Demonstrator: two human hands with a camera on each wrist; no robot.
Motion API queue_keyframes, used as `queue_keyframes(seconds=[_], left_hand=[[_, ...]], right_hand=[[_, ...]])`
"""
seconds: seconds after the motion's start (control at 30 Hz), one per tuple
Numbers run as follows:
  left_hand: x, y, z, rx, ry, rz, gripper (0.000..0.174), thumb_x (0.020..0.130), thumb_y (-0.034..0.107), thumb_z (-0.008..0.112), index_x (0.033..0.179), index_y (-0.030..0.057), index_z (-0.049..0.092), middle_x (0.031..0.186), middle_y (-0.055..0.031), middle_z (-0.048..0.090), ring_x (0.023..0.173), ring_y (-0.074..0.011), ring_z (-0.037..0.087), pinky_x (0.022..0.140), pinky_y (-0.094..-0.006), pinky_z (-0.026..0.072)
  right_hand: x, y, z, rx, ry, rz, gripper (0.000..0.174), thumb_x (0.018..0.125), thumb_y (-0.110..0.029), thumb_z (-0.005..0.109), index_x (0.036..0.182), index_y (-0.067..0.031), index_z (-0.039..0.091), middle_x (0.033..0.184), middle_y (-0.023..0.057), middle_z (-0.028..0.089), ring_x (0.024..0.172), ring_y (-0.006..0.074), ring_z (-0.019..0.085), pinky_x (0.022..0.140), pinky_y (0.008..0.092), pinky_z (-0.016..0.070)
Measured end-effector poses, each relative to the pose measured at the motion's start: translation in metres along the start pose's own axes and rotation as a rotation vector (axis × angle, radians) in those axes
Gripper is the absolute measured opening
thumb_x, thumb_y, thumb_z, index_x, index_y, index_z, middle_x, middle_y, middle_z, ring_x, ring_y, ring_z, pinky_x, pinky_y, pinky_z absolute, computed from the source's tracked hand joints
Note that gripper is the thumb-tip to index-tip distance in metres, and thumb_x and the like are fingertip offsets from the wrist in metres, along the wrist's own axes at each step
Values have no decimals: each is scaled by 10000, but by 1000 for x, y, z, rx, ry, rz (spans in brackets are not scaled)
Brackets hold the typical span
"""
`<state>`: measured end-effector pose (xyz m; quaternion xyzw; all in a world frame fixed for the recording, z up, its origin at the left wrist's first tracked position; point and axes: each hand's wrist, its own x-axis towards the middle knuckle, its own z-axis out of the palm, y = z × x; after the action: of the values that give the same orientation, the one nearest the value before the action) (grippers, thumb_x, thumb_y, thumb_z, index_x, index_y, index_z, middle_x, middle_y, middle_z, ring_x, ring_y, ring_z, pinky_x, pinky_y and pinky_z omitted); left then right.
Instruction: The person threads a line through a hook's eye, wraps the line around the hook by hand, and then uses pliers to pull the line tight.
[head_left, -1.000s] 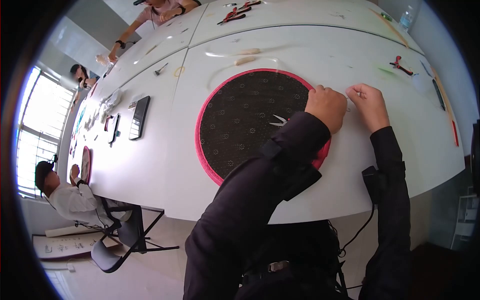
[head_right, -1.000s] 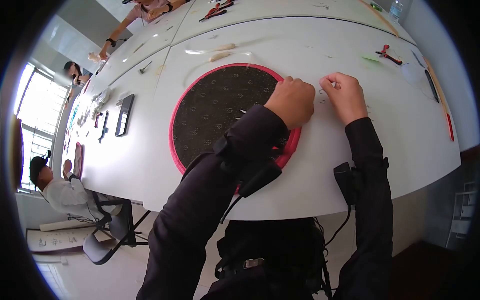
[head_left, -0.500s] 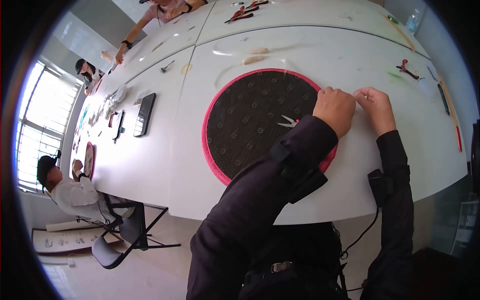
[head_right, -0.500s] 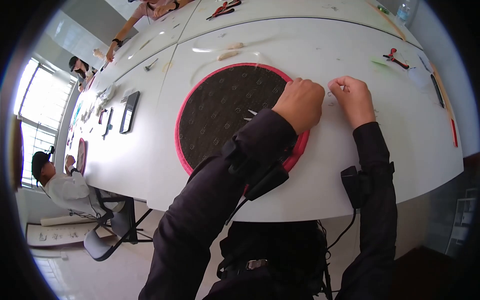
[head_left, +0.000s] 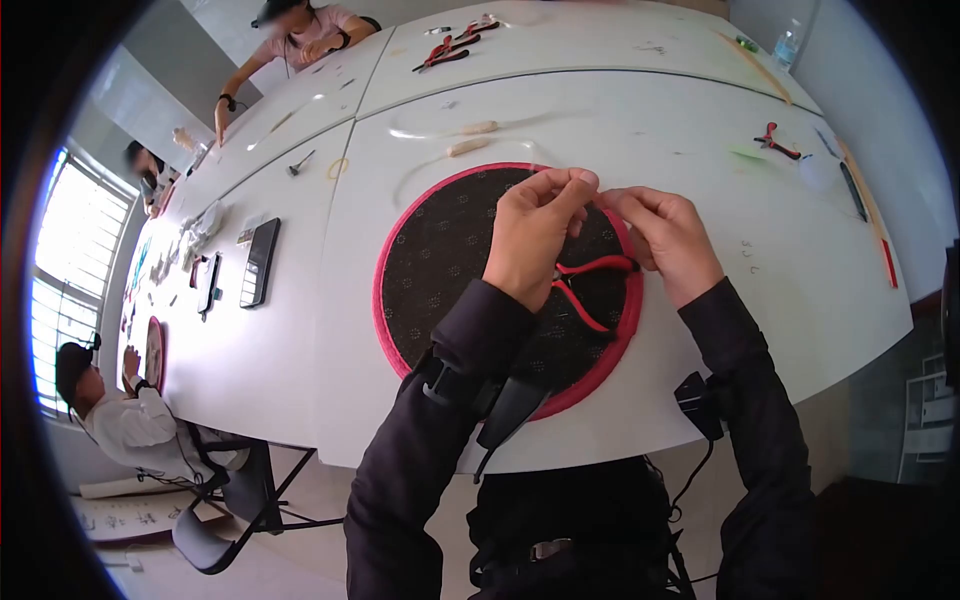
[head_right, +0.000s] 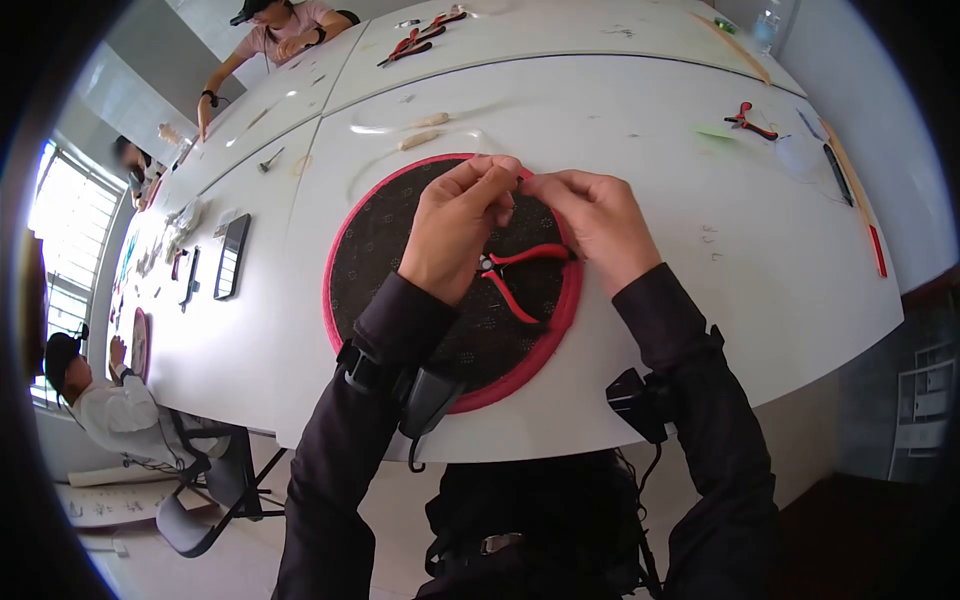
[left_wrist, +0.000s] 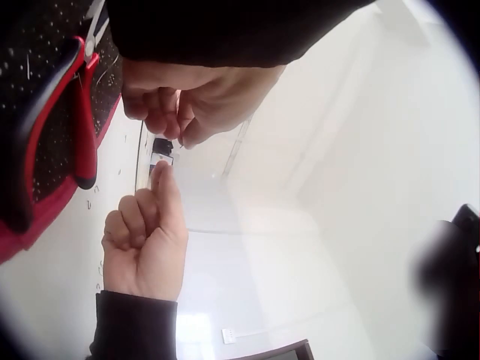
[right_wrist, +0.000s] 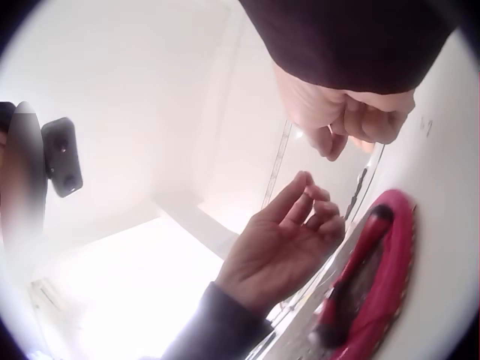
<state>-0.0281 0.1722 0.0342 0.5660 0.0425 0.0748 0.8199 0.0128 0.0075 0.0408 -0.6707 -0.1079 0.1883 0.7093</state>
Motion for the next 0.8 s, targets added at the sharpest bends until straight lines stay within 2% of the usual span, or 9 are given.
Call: queue_keyframes(seconds=[0.07, 0.17, 0.27, 0.37, 0.4, 0.6, 0.67, 0.7, 0.8], left_hand=[[-3, 2, -9, 15, 30, 22, 189, 940, 160, 691, 1005, -17, 686, 802, 3, 615, 688, -65, 510, 637, -220, 424], [-9, 5, -26, 81, 46, 14, 184, 969, 169, 667, 1030, -5, 672, 817, 1, 604, 712, -80, 526, 658, -225, 424], [-15, 0, -40, 75, 26, -20, 177, 990, 171, 647, 1048, 4, 664, 829, -5, 601, 728, -91, 537, 676, -234, 430], [-21, 0, -46, 48, 2, -32, 177, 1004, 175, 637, 1051, 6, 659, 837, -12, 600, 740, -97, 541, 690, -241, 435], [-21, 1, -46, 37, -5, -24, 178, 1009, 178, 633, 1052, 7, 657, 840, -14, 600, 744, -99, 542, 695, -244, 436], [-20, -4, -47, -29, -43, 3, 166, 1027, 194, 616, 1033, 32, 654, 868, -18, 602, 797, -102, 542, 728, -252, 436], [-20, -5, -47, -36, -38, 4, 162, 1013, 182, 638, 1040, 25, 665, 848, -11, 612, 759, -90, 544, 695, -236, 436], [-20, -6, -46, -54, -32, 10, 161, 1006, 175, 649, 1043, 21, 671, 839, -7, 618, 740, -85, 546, 679, -228, 435], [-21, -3, -42, 2, -20, -9, 163, 1016, 175, 628, 1037, 15, 655, 831, -7, 611, 740, -84, 547, 679, -227, 436]], right_hand=[[2, 1, 14, 79, -69, 32, 264, 976, -245, 652, 1029, 0, 734, 575, -86, 443, 454, 4, 314, 420, 229, 210], [7, 3, 29, 33, -24, -8, 263, 966, -248, 668, 1020, 2, 731, 579, -83, 448, 450, 5, 312, 416, 227, 207], [10, 5, 33, -12, -60, -14, 267, 949, -250, 687, 991, 11, 728, 608, -67, 512, 483, 8, 373, 438, 219, 259], [8, 5, 42, -64, -36, -131, 277, 938, -256, 695, 958, 19, 723, 669, -40, 589, 557, 20, 465, 496, 211, 344], [9, 6, 41, -98, -40, -146, 282, 937, -249, 691, 947, 31, 724, 724, -18, 636, 628, 45, 527, 563, 225, 409], [16, 25, 42, -119, -62, -205, 268, 905, -239, 674, 918, 23, 732, 705, 7, 640, 611, 66, 531, 548, 257, 425], [14, 24, 41, -147, -79, -194, 268, 894, -251, 671, 901, 8, 738, 700, 25, 640, 603, 78, 538, 548, 259, 430], [10, 13, 37, -170, -145, -78, 286, 928, -235, 681, 1011, 37, 712, 848, 43, 695, 767, 79, 608, 692, 237, 468], [11, 15, 35, -179, -113, -115, 281, 926, -245, 679, 990, 26, 715, 808, 26, 686, 735, 70, 594, 651, 244, 461]])
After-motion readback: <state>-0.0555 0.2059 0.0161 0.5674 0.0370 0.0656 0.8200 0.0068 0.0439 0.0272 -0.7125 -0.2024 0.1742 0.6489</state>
